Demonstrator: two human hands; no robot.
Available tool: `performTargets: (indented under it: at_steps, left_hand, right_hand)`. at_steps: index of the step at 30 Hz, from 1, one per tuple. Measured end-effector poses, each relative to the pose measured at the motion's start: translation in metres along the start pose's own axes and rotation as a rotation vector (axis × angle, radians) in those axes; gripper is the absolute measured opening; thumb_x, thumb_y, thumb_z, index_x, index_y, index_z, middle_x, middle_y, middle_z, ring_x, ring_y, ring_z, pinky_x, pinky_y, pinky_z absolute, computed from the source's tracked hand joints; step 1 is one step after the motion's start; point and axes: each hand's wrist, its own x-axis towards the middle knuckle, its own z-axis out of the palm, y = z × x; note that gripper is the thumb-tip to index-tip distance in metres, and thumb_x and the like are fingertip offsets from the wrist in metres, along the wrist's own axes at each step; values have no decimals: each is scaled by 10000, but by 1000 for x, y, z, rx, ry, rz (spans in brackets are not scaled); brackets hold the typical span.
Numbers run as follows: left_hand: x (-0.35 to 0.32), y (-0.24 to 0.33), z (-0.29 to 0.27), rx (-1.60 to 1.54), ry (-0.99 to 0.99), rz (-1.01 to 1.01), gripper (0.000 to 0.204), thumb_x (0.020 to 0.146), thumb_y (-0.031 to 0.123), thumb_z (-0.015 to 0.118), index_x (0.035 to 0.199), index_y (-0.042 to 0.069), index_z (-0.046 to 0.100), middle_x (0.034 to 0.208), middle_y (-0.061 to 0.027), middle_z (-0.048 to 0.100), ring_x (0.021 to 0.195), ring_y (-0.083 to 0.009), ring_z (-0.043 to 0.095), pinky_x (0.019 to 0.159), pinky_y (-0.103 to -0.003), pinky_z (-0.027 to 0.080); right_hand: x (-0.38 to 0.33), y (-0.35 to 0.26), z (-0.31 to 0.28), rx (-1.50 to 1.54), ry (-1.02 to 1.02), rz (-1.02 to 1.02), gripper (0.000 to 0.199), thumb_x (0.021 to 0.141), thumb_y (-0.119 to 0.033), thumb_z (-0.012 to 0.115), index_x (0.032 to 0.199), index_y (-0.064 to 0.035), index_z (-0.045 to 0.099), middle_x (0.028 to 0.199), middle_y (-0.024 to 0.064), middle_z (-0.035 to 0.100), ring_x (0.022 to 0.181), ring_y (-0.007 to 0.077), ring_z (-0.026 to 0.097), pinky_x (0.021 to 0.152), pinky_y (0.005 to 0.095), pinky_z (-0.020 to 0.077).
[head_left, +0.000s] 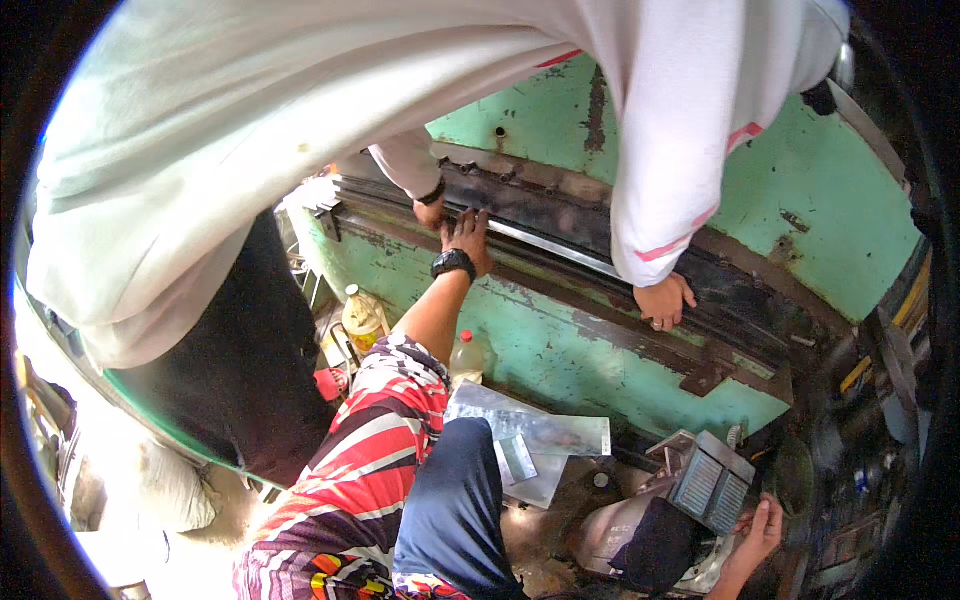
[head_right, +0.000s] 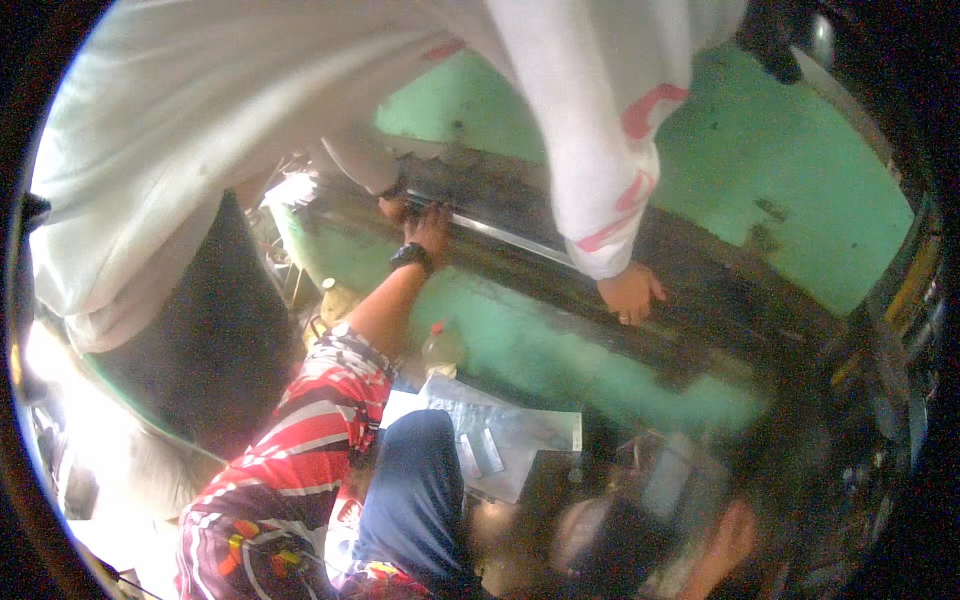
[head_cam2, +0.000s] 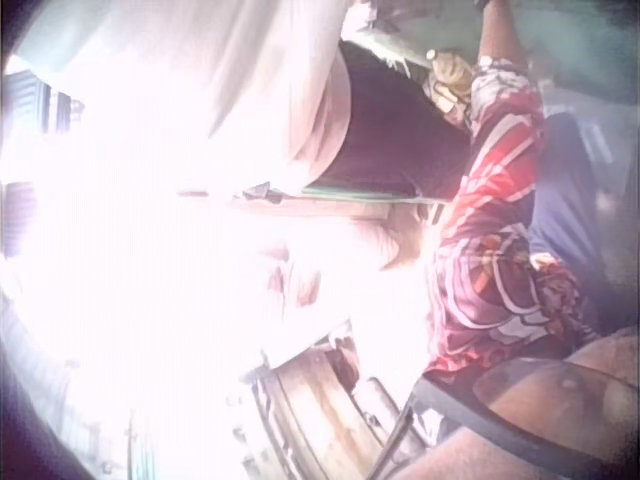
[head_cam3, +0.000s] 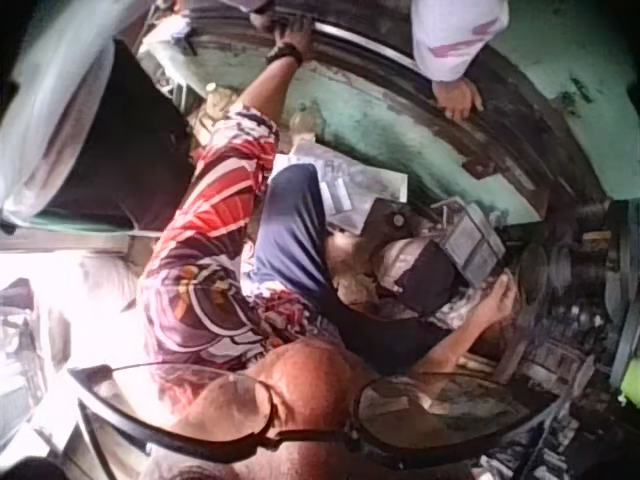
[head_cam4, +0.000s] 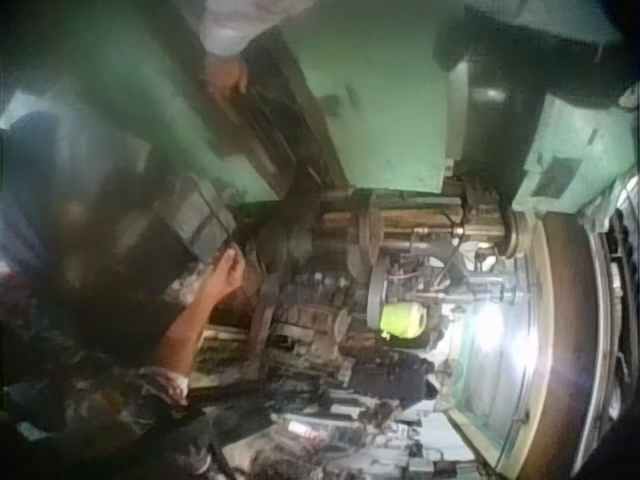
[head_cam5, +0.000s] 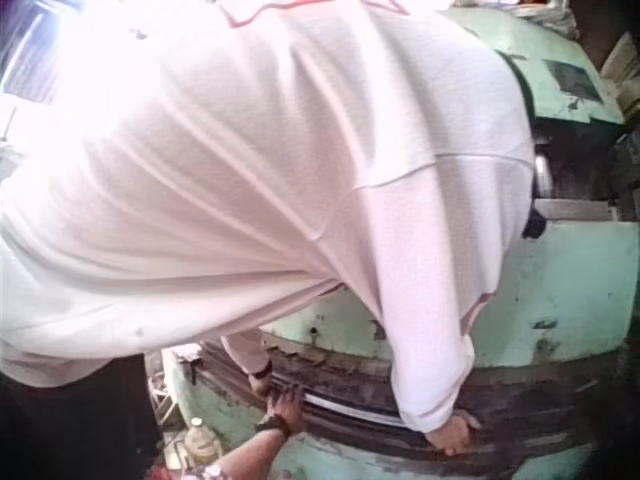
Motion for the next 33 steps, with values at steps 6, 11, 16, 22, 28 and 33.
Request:
performTargets:
  at_steps: [6,11,16,22,28,33]
  left_hand:
    - [-7,5,20,-127,107,-27,1001,840,224,780,1667,95,231,1689,-195,314,1563,-350,322,1263,-542,272]
    - [-62,31,70,-801,564,-143,691,850,82,689,1507,34,479,1520,-253,495,1421,-427,466,1201,-481,372]
    - [-175,128,101,-1241,454,-270,607,847,42,669,1439,16,540,1403,-204,579,1271,-358,578,1119,-440,447]
    - [-212,148,118,-1237,335,-371,593,848,6,619,1435,19,534,1370,-188,566,1192,-323,600,1050,-438,496]
    - [-205,151,123,-1179,459,-253,577,854,-11,616,1425,25,541,1371,-187,567,1162,-308,607,1033,-430,506]
    - [-205,158,124,-1264,386,-320,548,860,-3,625,1404,17,559,1363,-179,572,1149,-293,614,1020,-412,511]
  right_hand:
    - [-26,-32,-4,33,78,38,314,1084,-316,631,1230,-43,684,737,14,587,603,88,518,544,289,433]
    - [3,9,-29,-143,136,-30,321,1095,-320,606,1242,-46,688,782,17,606,653,111,556,596,299,462]
    - [37,77,-99,-363,151,-98,357,1093,-324,607,1280,-28,674,973,29,644,887,135,605,811,317,495]
    - [38,137,-144,-380,137,145,449,1072,-385,637,1378,-56,630,1174,76,659,1067,169,623,922,342,492]
    - [19,126,-123,-317,133,362,640,1039,-517,648,1448,-34,557,1190,124,690,939,187,655,807,342,522]
    - [5,85,-95,-295,82,406,701,1034,-549,638,1448,9,539,1078,127,710,885,187,658,730,344,517]
